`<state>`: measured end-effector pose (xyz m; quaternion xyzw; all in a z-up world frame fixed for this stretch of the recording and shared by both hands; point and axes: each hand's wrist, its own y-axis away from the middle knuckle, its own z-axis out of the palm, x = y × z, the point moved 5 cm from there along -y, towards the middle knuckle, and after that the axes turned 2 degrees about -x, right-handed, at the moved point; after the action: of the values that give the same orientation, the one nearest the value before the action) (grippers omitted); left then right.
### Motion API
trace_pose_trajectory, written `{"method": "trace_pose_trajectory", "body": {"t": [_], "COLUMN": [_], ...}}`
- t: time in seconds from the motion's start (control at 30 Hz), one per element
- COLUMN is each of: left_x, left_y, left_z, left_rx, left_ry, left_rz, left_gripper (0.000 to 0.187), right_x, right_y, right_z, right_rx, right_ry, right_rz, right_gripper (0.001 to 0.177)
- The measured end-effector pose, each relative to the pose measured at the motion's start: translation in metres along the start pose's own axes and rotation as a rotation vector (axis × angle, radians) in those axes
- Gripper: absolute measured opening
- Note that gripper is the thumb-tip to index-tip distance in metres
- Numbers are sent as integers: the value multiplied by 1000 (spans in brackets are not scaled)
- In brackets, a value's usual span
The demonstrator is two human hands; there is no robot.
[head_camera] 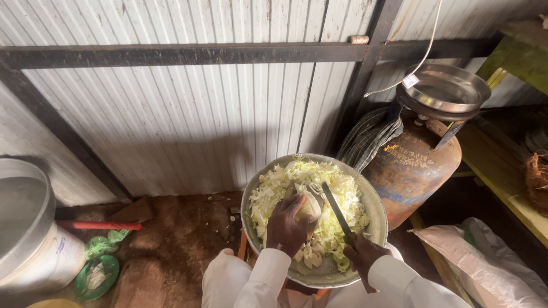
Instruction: The person shreds cabbage into a large metal bowl using a handheld slicer tool, repeatedly running the cabbage head across the blade.
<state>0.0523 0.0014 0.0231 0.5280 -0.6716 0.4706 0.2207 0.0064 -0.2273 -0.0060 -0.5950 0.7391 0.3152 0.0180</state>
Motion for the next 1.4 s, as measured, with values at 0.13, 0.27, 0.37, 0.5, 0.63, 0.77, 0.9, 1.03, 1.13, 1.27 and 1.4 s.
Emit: {"method": "trace_pose_trajectory", "body": {"t": [0.13, 0.27, 0.37, 0.5, 0.63, 0.77, 0.9, 1.03, 1.13, 1.27, 1.4], "left_x": [0, -3, -1, -1, 1, 3, -2, -2, -2, -4, -3], "left_y": [1, 2, 2, 3, 3, 0, 2, 2, 3, 3, 3], "left_z": [0, 1, -1, -2, -5, -4, -7, -4, -7, -6, -5], "left_rx": [-1, -8, 4, -1, 29, 21, 22, 36, 31, 13, 9], "left_ry": [-14, -52, -39, -18, -27, -41, -13, -35, -17, 49, 37], "left_rz": [56, 40, 50, 44, 105, 114, 88, 92, 72, -15, -36], "left_gripper": [50, 50, 48, 47, 43, 44, 45, 44, 46, 44, 45], "right_x": [-24, -31, -37, -29, -42, -57, -75, -61, -46, -18, 14], "right_y": [12, 12, 8, 0, -4, -19, -34, -45, -49, -55, -54], "right_z": [1, 10, 13, 21, 19, 12, 13, 26, 39, 49, 59], "right_rx": [20, -26, 48, 15, 84, -3, 75, -2, -19, -23, 11], "right_ry": [-11, 76, 194, 178, 114, 169, 280, 418, 438, 360, 301], "right_rz": [-99, -59, -186, -92, -195, -141, -178, -163, -180, -183, -148], "right_gripper": [40, 39, 40, 45, 39, 37, 43, 41, 40, 39, 41]}}
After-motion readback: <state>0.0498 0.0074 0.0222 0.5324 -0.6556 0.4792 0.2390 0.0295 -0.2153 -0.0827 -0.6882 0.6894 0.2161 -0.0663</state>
